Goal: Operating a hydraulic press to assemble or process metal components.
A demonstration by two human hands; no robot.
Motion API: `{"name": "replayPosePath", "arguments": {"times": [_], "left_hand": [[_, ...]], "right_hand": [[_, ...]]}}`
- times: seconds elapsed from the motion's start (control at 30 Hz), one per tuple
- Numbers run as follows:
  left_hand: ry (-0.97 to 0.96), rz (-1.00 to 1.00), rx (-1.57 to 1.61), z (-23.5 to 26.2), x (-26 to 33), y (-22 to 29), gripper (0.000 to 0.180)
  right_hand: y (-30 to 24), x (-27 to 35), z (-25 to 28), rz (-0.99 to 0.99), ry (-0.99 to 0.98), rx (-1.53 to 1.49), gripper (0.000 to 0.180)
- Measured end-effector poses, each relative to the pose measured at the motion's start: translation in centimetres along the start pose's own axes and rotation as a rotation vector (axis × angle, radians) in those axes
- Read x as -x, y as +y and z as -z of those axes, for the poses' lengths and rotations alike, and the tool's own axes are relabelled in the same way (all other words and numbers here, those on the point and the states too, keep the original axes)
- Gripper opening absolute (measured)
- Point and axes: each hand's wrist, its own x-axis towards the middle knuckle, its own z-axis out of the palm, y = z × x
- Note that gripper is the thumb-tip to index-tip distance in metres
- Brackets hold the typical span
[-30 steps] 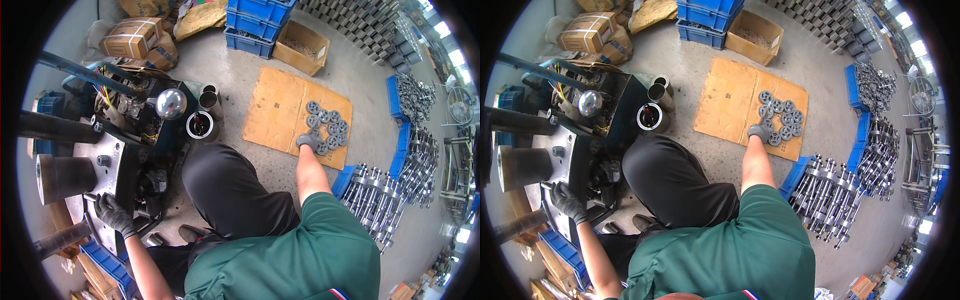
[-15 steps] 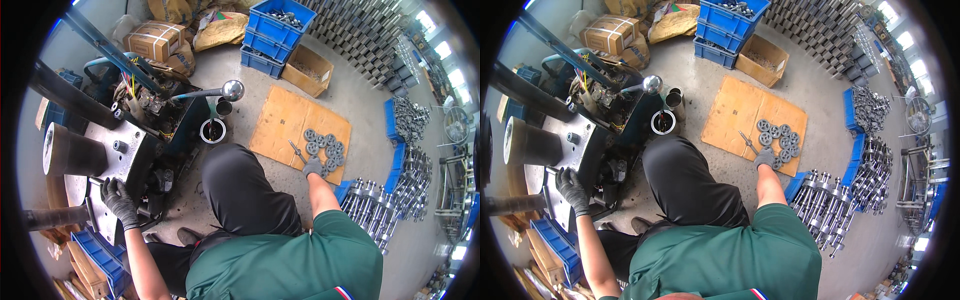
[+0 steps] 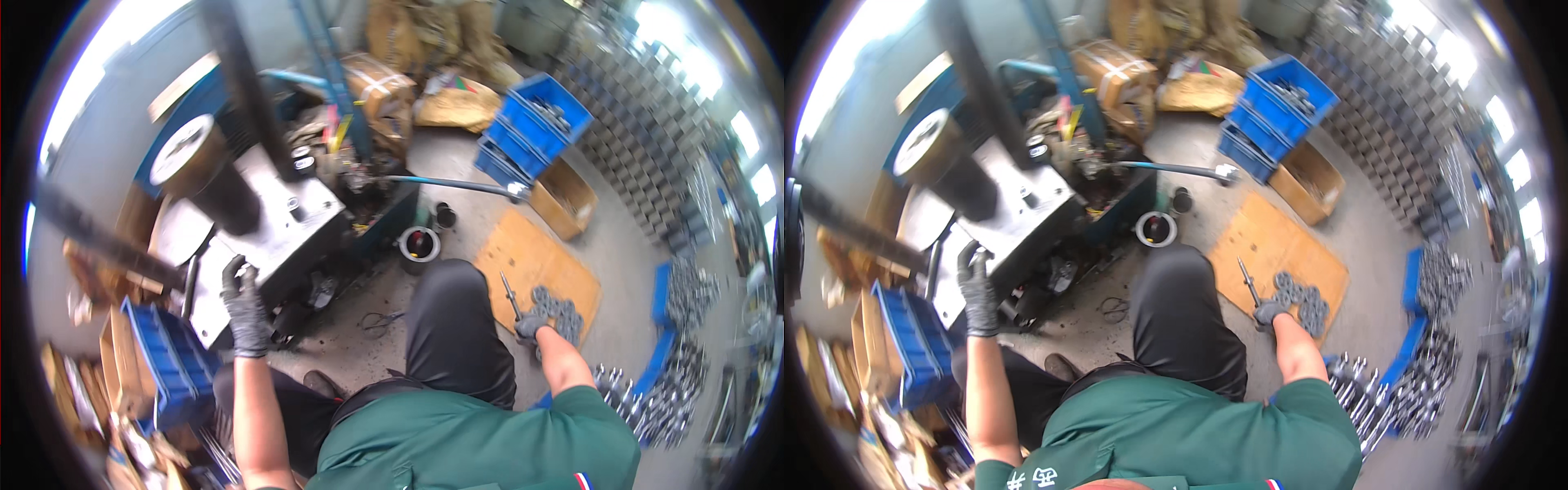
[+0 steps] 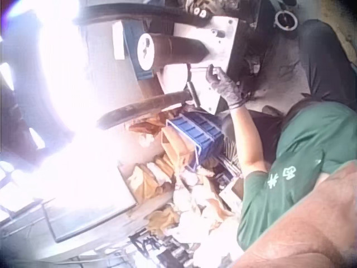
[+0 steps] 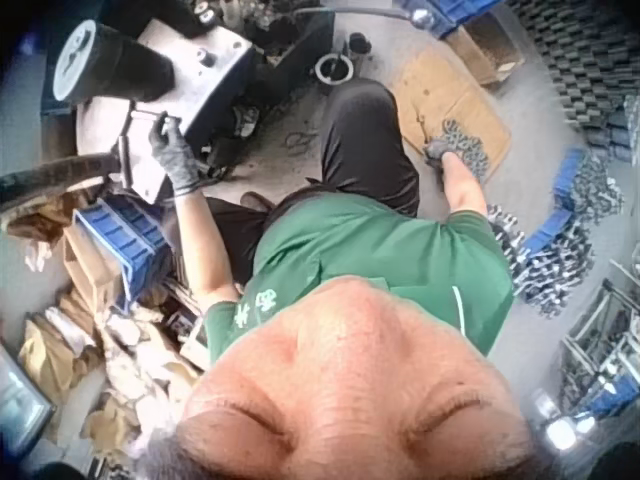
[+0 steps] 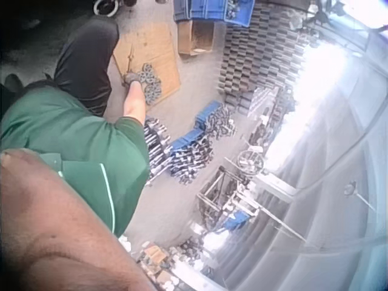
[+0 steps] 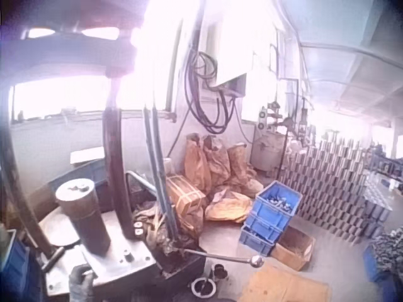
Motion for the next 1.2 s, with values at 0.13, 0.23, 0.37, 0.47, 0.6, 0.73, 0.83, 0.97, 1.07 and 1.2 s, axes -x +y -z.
{"name": "replayPosePath", "arguments": {"times": [0.13,0.23,0.37,0.47,0.6,0.73,0.83,0.97,1.07,1.2], "left_hand": [[-0.103,-0.086,0.126,-2.3,4.6,1.3,0.025],[-0.210,-0.226,0.096,-5.0,6.3,0.8,0.026],[-0.464,-0.063,0.123,-7.6,7.1,-1.1,0.032],[-0.429,-0.074,0.234,-8.3,6.8,-1.5,0.043],[-0.402,0.070,0.758,-8.7,7.2,-0.2,0.051],[-0.287,0.521,1.058,-6.0,8.6,-1.0,0.026],[-0.259,0.642,1.077,-5.3,9.9,-1.3,0.014],[-0.173,0.817,1.137,-6.4,12.4,-1.0,0.008],[-0.158,0.934,1.074,-6.9,12.7,-1.3,0.006],[-0.126,0.992,1.066,-6.7,11.8,-1.4,0.007]], "right_hand": [[-9.7,0.1,4.4,0.571,0.188,0.473,0.042],[-20.8,0.8,8.4,0.987,0.257,0.567,0.032],[-36.4,8.4,10.0,1.044,0.250,0.387,0.031],[-45.7,18.0,8.7,1.080,0.152,0.496,0.034],[-50.6,29.2,5.1,1.163,-0.222,0.203,0.035],[-50.3,35.9,6.0,1.434,-0.080,0.401,0.023],[-48.6,39.4,9.3,1.632,0.181,0.686,0.019],[-45.9,42.0,14.5,1.579,0.538,0.821,0.013],[-44.3,42.1,18.7,1.431,0.674,0.964,0.014],[-41.7,40.6,22.5,1.199,0.752,0.955,0.026]]}}
